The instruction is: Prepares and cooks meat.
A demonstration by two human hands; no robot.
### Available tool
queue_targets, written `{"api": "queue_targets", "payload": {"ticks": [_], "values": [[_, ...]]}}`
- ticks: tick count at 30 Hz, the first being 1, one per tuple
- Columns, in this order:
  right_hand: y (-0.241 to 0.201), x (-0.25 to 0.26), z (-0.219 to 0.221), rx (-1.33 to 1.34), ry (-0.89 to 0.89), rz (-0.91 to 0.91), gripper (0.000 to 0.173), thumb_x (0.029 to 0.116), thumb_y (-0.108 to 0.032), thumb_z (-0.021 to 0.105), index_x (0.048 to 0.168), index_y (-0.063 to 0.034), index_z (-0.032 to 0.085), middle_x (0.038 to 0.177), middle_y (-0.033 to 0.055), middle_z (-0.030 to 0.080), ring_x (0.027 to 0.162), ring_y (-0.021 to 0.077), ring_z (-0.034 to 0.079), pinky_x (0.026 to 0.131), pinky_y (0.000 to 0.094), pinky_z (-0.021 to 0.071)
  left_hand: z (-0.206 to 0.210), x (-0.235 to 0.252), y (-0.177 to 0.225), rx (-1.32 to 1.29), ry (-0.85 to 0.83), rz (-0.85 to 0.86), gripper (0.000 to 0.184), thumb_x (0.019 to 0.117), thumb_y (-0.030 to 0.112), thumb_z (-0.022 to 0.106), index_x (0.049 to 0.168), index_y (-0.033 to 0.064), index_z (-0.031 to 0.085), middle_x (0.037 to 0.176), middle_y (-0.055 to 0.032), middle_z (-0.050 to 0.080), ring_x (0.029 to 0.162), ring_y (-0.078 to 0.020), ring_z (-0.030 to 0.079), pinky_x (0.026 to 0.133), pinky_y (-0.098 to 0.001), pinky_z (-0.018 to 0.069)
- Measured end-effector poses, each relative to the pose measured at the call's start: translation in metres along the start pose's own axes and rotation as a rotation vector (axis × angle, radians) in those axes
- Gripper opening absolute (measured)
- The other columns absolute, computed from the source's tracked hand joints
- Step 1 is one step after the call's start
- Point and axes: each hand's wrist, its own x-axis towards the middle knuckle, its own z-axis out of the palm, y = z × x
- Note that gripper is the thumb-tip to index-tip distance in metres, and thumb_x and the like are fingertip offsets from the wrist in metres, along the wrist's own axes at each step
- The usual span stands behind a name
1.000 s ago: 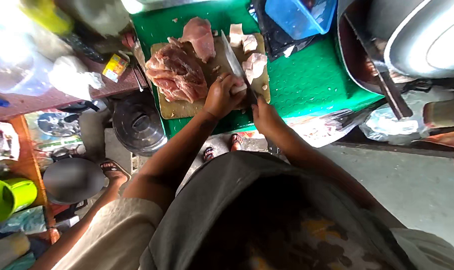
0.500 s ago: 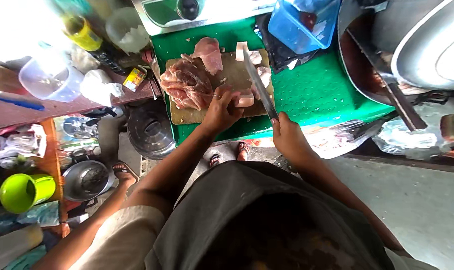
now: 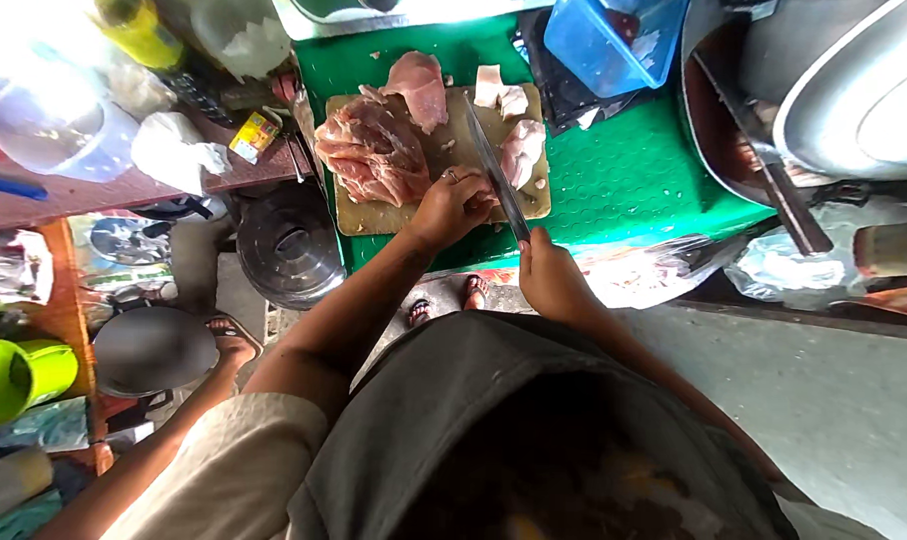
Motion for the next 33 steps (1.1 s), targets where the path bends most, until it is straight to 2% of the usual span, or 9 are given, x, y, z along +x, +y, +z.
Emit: {"api": "queue_targets", "payload": {"ticks": [4, 11, 14, 16, 18, 20, 23, 26, 33], "values": [[-0.014, 0.024, 0.003, -0.009, 0.055, 0.012, 0.037, 0.1126, -0.02, 0.039, 0.139, 0.0043, 0.045, 0.101, 0.0257, 0.068, 0.093, 0.0406, 0.071, 0.082, 0.0545, 0.0576, 0.0, 0.001, 0.002, 0.013, 0.018, 0.005, 0.017, 0.0909, 0.012, 0.073, 0.103, -0.0004, 0.075, 0.115, -0.0192, 0.071, 0.113, -0.0305, 0.067, 0.101, -0.0393, 0.0528], [0.016, -0.019, 0.009, 0.011, 0.02, -0.065, 0.029, 0.1067, -0.009, 0.044, 0.118, 0.0154, 0.052, 0.081, 0.0277, 0.065, 0.075, 0.0431, 0.069, 0.07, 0.0561, 0.0553, -0.001, 0.001, -0.001, -0.022, -0.016, -0.03, 0.018, 0.0917, 0.012, 0.072, 0.104, -0.0011, 0.075, 0.115, -0.0205, 0.071, 0.113, -0.0325, 0.067, 0.101, -0.0422, 0.0527], [-0.005, 0.008, 0.008, 0.031, -0.027, 0.041, 0.031, 0.1119, -0.017, 0.04, 0.125, 0.0085, 0.049, 0.089, 0.0254, 0.065, 0.082, 0.0396, 0.069, 0.074, 0.0544, 0.0561, 0.001, 0.0, -0.004, -0.03, -0.023, -0.009, 0.019, 0.0911, 0.013, 0.073, 0.104, -0.0015, 0.074, 0.114, -0.0208, 0.071, 0.111, -0.0326, 0.068, 0.1, -0.0416, 0.053], [-0.018, 0.037, 0.007, 0.062, -0.019, 0.056, 0.041, 0.1127, -0.019, 0.037, 0.145, 0.0063, 0.041, 0.105, 0.0287, 0.067, 0.092, 0.0415, 0.071, 0.083, 0.0559, 0.0569, 0.0, 0.001, -0.003, -0.027, -0.023, -0.01, 0.021, 0.0893, 0.011, 0.074, 0.105, -0.0015, 0.075, 0.114, -0.0204, 0.072, 0.111, -0.0325, 0.068, 0.1, -0.0418, 0.053], [-0.016, 0.043, 0.01, 0.072, 0.018, -0.001, 0.044, 0.1131, -0.02, 0.035, 0.15, 0.0032, 0.035, 0.106, 0.0283, 0.066, 0.087, 0.0407, 0.071, 0.078, 0.0549, 0.0582, 0.001, 0.001, -0.002, -0.032, -0.034, -0.051, 0.021, 0.0898, 0.012, 0.074, 0.107, -0.0007, 0.074, 0.116, -0.0198, 0.071, 0.112, -0.0309, 0.068, 0.101, -0.041, 0.0528], [-0.006, 0.02, 0.011, 0.057, 0.035, -0.078, 0.035, 0.1126, -0.019, 0.038, 0.137, 0.0055, 0.042, 0.091, 0.0256, 0.064, 0.076, 0.0394, 0.068, 0.068, 0.0539, 0.0575, 0.001, 0.001, -0.001, -0.03, -0.027, -0.08, 0.02, 0.0904, 0.012, 0.073, 0.106, 0.0004, 0.074, 0.114, -0.0192, 0.071, 0.109, -0.0301, 0.069, 0.099, -0.041, 0.0542], [0.011, -0.019, 0.012, 0.008, -0.032, -0.049, 0.029, 0.109, -0.011, 0.042, 0.121, 0.0144, 0.05, 0.085, 0.028, 0.065, 0.08, 0.0428, 0.069, 0.074, 0.0554, 0.0556, -0.002, 0.004, 0.002, -0.061, -0.027, -0.109, 0.019, 0.0915, 0.01, 0.071, 0.105, -0.0018, 0.073, 0.109, -0.0212, 0.07, 0.102, -0.033, 0.069, 0.093, -0.0453, 0.0552], [0.008, -0.028, 0.015, 0.004, -0.064, 0.026, 0.033, 0.1085, -0.008, 0.04, 0.125, 0.0185, 0.049, 0.094, 0.0327, 0.066, 0.09, 0.0458, 0.07, 0.084, 0.0556, 0.0545, -0.002, 0.003, 0.0, -0.056, -0.035, -0.07, 0.018, 0.0901, 0.009, 0.071, 0.105, -0.0009, 0.074, 0.107, -0.0205, 0.071, 0.101, -0.0325, 0.07, 0.092, -0.0439, 0.0557], [-0.013, 0.042, 0.022, 0.043, -0.031, 0.051, 0.036, 0.1123, -0.016, 0.038, 0.136, 0.0088, 0.045, 0.111, 0.031, 0.066, 0.104, 0.0435, 0.069, 0.091, 0.0565, 0.0548, -0.001, 0.004, -0.003, -0.012, -0.06, -0.023, 0.017, 0.0892, 0.007, 0.071, 0.105, 0.0023, 0.074, 0.113, -0.0175, 0.071, 0.103, -0.0294, 0.07, 0.094, -0.0423, 0.0559]]}}
